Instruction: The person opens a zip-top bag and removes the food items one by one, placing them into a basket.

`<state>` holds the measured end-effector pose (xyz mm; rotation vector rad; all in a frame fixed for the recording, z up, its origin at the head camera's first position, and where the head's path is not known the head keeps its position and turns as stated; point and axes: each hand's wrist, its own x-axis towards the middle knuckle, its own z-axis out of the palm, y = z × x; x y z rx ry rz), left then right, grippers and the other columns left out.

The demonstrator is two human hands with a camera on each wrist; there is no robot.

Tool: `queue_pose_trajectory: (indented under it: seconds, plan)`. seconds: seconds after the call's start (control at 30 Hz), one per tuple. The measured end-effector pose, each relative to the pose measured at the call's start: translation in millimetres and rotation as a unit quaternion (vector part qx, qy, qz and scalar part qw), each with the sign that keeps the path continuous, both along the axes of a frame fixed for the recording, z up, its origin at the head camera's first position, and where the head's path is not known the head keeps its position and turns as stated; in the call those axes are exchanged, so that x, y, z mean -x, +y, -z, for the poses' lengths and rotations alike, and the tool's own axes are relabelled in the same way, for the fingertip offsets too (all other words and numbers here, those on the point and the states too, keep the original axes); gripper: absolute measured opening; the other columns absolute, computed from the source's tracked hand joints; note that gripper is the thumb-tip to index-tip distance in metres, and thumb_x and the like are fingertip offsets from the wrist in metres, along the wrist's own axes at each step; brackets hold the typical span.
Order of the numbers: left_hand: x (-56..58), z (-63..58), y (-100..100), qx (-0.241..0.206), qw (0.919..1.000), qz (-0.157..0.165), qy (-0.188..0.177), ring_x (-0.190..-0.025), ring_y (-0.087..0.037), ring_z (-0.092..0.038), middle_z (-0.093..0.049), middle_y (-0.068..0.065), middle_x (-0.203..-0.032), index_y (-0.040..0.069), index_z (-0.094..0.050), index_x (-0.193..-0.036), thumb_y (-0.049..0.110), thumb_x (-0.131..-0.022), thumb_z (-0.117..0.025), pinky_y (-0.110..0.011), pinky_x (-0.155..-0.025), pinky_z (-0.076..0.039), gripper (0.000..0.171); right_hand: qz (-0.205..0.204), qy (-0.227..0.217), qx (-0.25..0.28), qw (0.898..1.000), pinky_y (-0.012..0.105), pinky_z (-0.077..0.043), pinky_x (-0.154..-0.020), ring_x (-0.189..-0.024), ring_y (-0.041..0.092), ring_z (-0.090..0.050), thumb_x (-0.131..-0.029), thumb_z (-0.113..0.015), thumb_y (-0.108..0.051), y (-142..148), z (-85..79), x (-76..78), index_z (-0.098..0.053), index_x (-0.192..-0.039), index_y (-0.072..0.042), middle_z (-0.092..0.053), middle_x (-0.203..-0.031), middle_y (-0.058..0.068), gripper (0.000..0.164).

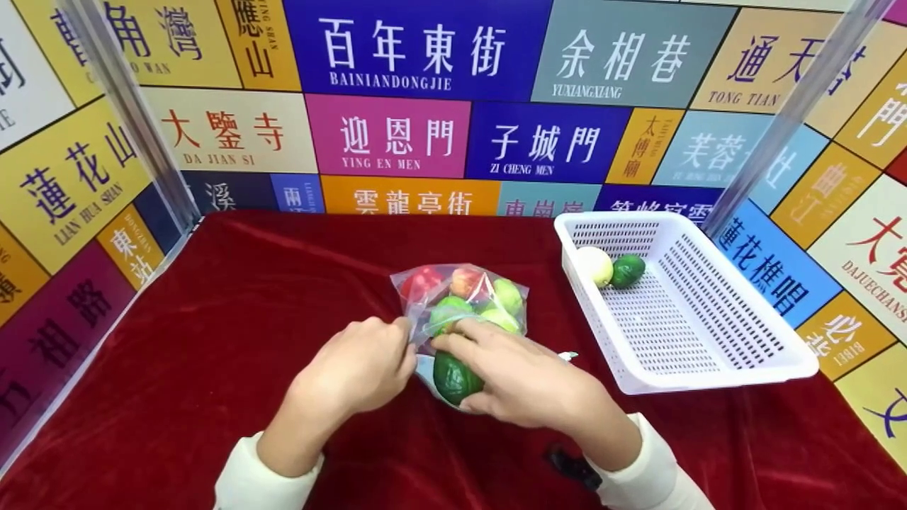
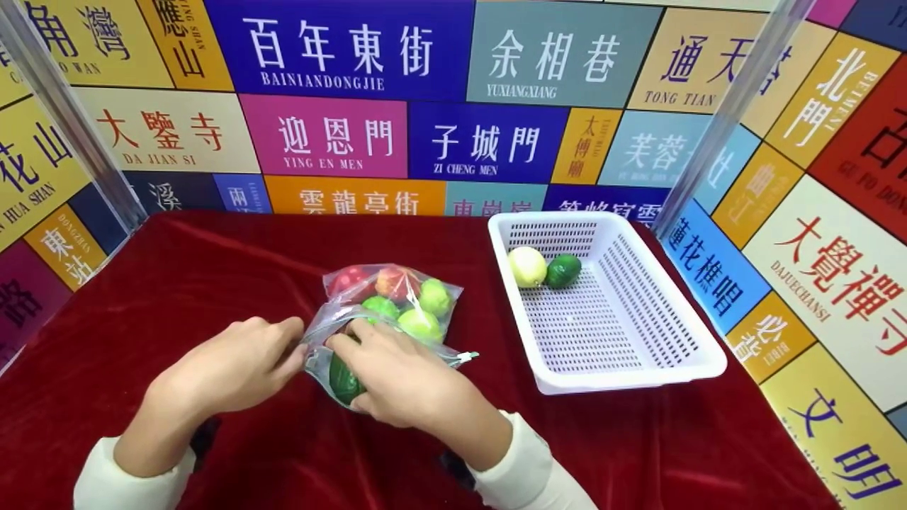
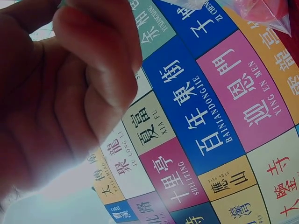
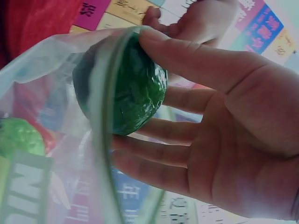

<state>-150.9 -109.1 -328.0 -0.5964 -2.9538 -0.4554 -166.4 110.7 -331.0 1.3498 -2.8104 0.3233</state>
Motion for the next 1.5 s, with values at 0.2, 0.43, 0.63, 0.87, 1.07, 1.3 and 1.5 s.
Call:
queue_pose_trajectory:
  seconds: [0.2, 0.43, 0.63, 0.87, 1.07, 1.3, 1.5]
  plan:
    - [-1.1, -0.9, -0.8, 0.001, 1.0, -0.002, -0.003, -0.064, -0.029, -0.064, -0.055, -0.009, -0.065, 0.004, -0.059, -0.083, 0.02, -0.096, -0.06, -0.043, -0.059, -0.052, 0.02, -0.008, 0.019, 0.016, 1.0, 0.037, -0.049, -0.104, -0.125, 0.014, -0.053, -0.083, -0.082, -0.032, 9.9, -12.5, -12.8, -0.053, -0.141, -0.021, -0.052, -0.138, -0.003, 0.066]
    - [-2.8, -3.0, -1.1, -0.001, 0.9999, -0.002, -0.01, -0.062, -0.027, -0.061, -0.054, -0.01, -0.065, 0.003, -0.059, -0.084, 0.02, -0.095, -0.062, -0.041, -0.059, -0.051, 0.02, -0.031, 0.048, 0.056, 0.997, 0.031, -0.05, -0.099, -0.12, 0.01, -0.053, -0.082, -0.083, -0.03, 20.3, -22.3, -21.2, -0.055, -0.137, -0.02, -0.051, -0.139, -0.003, 0.062]
    - [-4.0, -3.0, -1.9, -0.005, 1.0, -0.001, 0.004, -0.065, -0.033, -0.065, -0.057, -0.013, -0.067, 0.003, -0.058, -0.083, 0.018, -0.094, -0.061, -0.045, -0.06, -0.053, 0.02, -0.04, 0.083, 0.109, 0.99, 0.033, -0.048, -0.101, -0.125, 0.012, -0.051, -0.08, -0.083, -0.023, 29.3, -30.5, -24.4, -0.055, -0.131, -0.015, -0.049, -0.141, -0.001, 0.059]
    - [-4.4, -4.1, -3.0, -0.01, 0.9999, -0.003, 0.011, -0.064, -0.033, -0.064, -0.056, -0.012, -0.065, 0.004, -0.056, -0.08, 0.017, -0.094, -0.06, -0.046, -0.06, -0.052, 0.02, -0.017, 0.095, 0.164, 0.982, 0.027, -0.048, -0.103, -0.126, 0.008, -0.05, -0.08, -0.081, -0.018, 39.4, -43.9, -23.3, -0.052, -0.131, -0.011, -0.046, -0.144, 0.0, 0.059]
    - [-3.9, -6.0, -3.9, -0.006, 0.9999, -0.007, 0.004, -0.064, -0.031, -0.063, -0.056, -0.012, -0.066, 0.002, -0.058, -0.082, 0.017, -0.094, -0.061, -0.044, -0.061, -0.052, 0.019, 0.012, 0.131, 0.182, 0.974, 0.031, -0.053, -0.098, -0.125, 0.014, -0.053, -0.077, -0.083, -0.01, 53.6, -63.3, -17.1, -0.045, -0.137, -0.005, -0.045, -0.145, 0.008, 0.071]
    - [-3.9, -6.0, -3.8, -0.006, 1.0, -0.004, -0.001, -0.067, -0.032, -0.065, -0.057, -0.013, -0.067, 0.002, -0.059, -0.083, 0.017, -0.094, -0.061, -0.045, -0.063, -0.053, 0.018, 0.056, 0.197, 0.133, 0.97, 0.047, -0.057, -0.091, -0.121, 0.03, -0.059, -0.075, -0.086, -0.007, 79.8, -106.6, 3.8, -0.05, -0.139, -0.003, -0.048, -0.142, 0.016, 0.074]
    - [-4.5, -5.7, -4.1, -0.005, 0.9999, -0.011, -0.004, -0.068, -0.034, -0.066, -0.058, -0.013, -0.068, 0.003, -0.058, -0.083, 0.017, -0.094, -0.061, -0.046, -0.064, -0.053, 0.018, 0.15, 0.187, 0.069, 0.968, 0.061, -0.05, -0.095, -0.123, 0.041, -0.054, -0.078, -0.085, -0.015, 103.8, -138.8, 35.3, -0.053, -0.142, -0.006, -0.05, -0.145, 0.017, 0.072]
